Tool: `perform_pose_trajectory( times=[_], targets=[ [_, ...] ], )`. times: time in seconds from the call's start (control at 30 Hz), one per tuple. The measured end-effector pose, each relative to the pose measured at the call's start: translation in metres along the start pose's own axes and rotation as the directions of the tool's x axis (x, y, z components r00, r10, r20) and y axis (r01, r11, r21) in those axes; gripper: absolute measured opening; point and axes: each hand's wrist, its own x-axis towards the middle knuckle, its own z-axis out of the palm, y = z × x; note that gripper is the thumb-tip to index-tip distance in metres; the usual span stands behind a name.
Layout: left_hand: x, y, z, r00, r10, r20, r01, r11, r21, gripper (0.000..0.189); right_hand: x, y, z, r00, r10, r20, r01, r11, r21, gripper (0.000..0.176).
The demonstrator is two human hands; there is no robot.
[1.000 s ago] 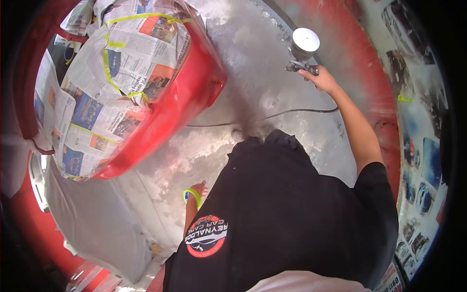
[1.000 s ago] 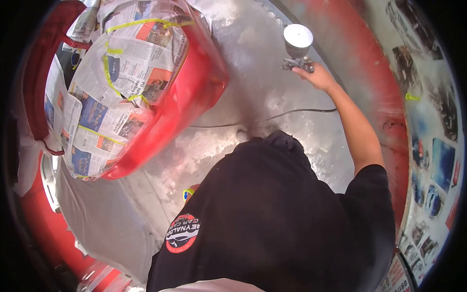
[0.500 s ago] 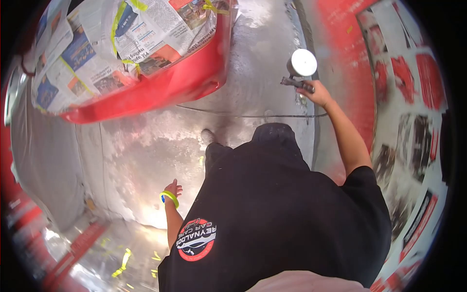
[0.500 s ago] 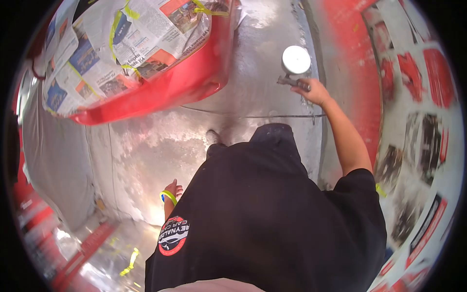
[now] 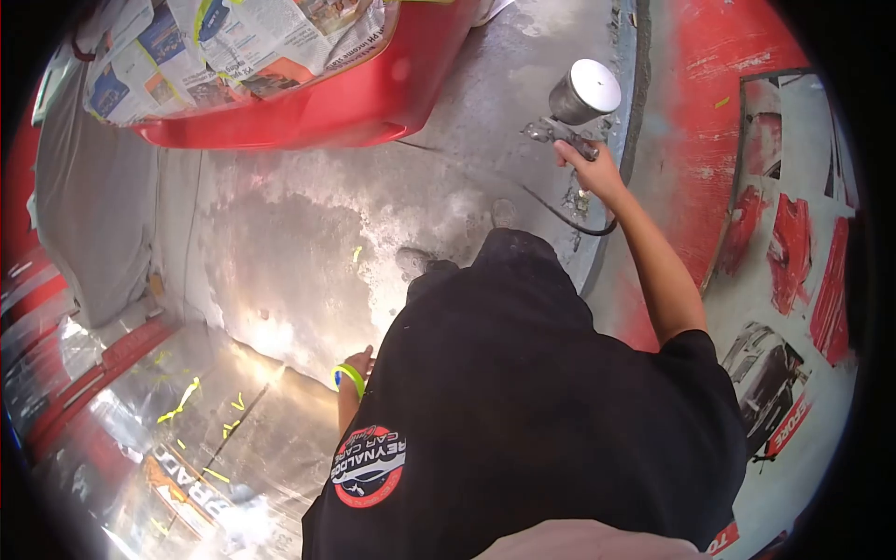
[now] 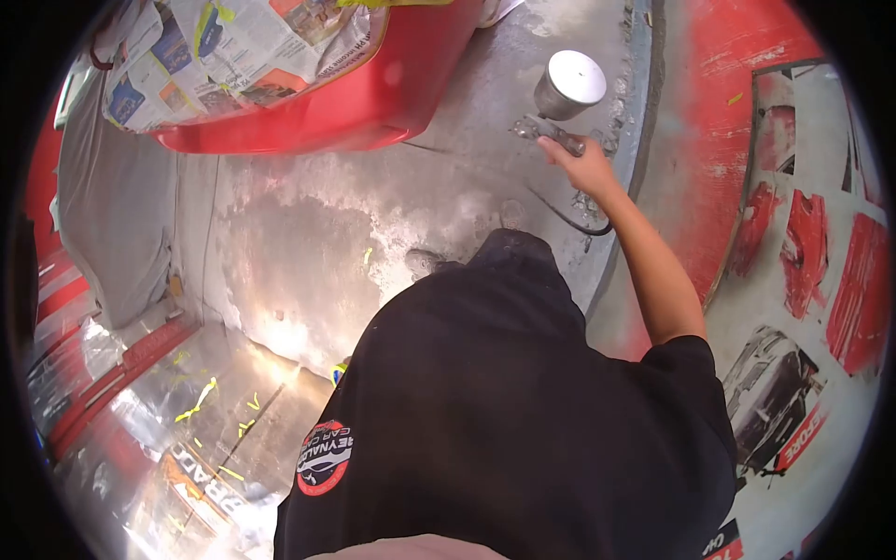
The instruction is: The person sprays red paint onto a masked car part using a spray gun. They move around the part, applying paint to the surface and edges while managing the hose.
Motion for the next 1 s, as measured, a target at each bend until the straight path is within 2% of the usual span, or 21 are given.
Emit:
perform_pose_trajectory(
  times=[0.03,0.07,0.1,0.17,0.23,0.3,0.4,0.43,0.6,0.7,0.77,0.83,0.93,1.0],
  targets=[
    [-0.009,0.021,-0.022,0.996,-0.093,-0.012,0.09,0.982,-0.166,0.057,0.0,-0.007,0.0,0.998,-0.045,0.049,0.042,0.998,0.044,0.051],
    [-0.024,0.051,-0.054,0.981,-0.192,-0.016,0.174,0.921,-0.348,0.056,0.002,-0.011,0.0,0.995,-0.093,0.037,0.093,0.996,0.011,0.051],
    [-0.043,0.084,-0.086,0.953,-0.303,-0.006,0.25,0.796,-0.552,0.055,0.002,-0.014,0.002,0.99,-0.136,0.028,0.137,0.99,-0.02,0.05],
    [-0.06,0.132,-0.128,0.91,-0.415,0.017,0.298,0.622,-0.724,0.054,0.011,-0.025,0.0,0.982,-0.188,0.003,0.187,0.98,-0.071,0.05],
    [-0.063,0.16,-0.14,0.886,-0.461,0.057,0.336,0.552,-0.763,0.054,0.02,-0.033,-0.001,0.982,-0.189,-0.023,0.186,0.976,-0.111,0.05],
    [-0.059,0.174,-0.137,0.889,-0.45,0.085,0.337,0.516,-0.787,0.054,0.025,-0.032,0.002,0.976,-0.214,0.033,0.214,0.977,0.015,0.05],
    [-0.079,0.209,-0.133,0.945,-0.323,-0.053,0.158,0.593,-0.789,0.054,0.003,-0.049,0.004,0.956,-0.251,0.154,0.222,0.958,0.179,0.047],
    [-0.078,0.21,-0.125,0.947,-0.319,-0.047,0.17,0.616,-0.769,0.054,-0.008,-0.059,0.005,0.944,-0.265,0.197,0.219,0.949,0.228,0.046],
    [-0.044,0.159,-0.066,0.897,-0.414,0.153,0.421,0.695,-0.583,0.055,-0.02,-0.075,0.006,0.923,-0.297,0.245,0.212,0.923,0.322,0.042],
    [-0.036,0.146,-0.058,0.835,-0.488,0.254,0.543,0.652,-0.529,0.055,-0.018,-0.072,0.009,0.921,-0.292,0.257,0.183,0.909,0.375,0.043],
    [-0.044,0.159,-0.078,0.854,-0.483,0.195,0.495,0.637,-0.591,0.055,-0.013,-0.062,0.014,0.932,-0.264,0.247,0.166,0.919,0.357,0.045],
    [-0.078,0.209,-0.123,0.911,-0.413,-0.01,0.294,0.666,-0.685,0.056,0.001,-0.043,0.019,0.954,-0.211,0.212,0.147,0.948,0.281,0.048],
    [-0.074,0.217,-0.138,0.931,-0.353,-0.091,0.164,0.627,-0.762,0.056,0.027,-0.016,0.023,0.987,-0.033,0.158,0.026,0.998,0.051,0.049],
    [-0.07,0.215,-0.137,0.941,-0.322,-0.107,0.137,0.65,-0.748,0.056,0.036,-0.007,0.029,0.998,0.002,0.057,-0.003,1.0,0.021,0.05]
  ],
)
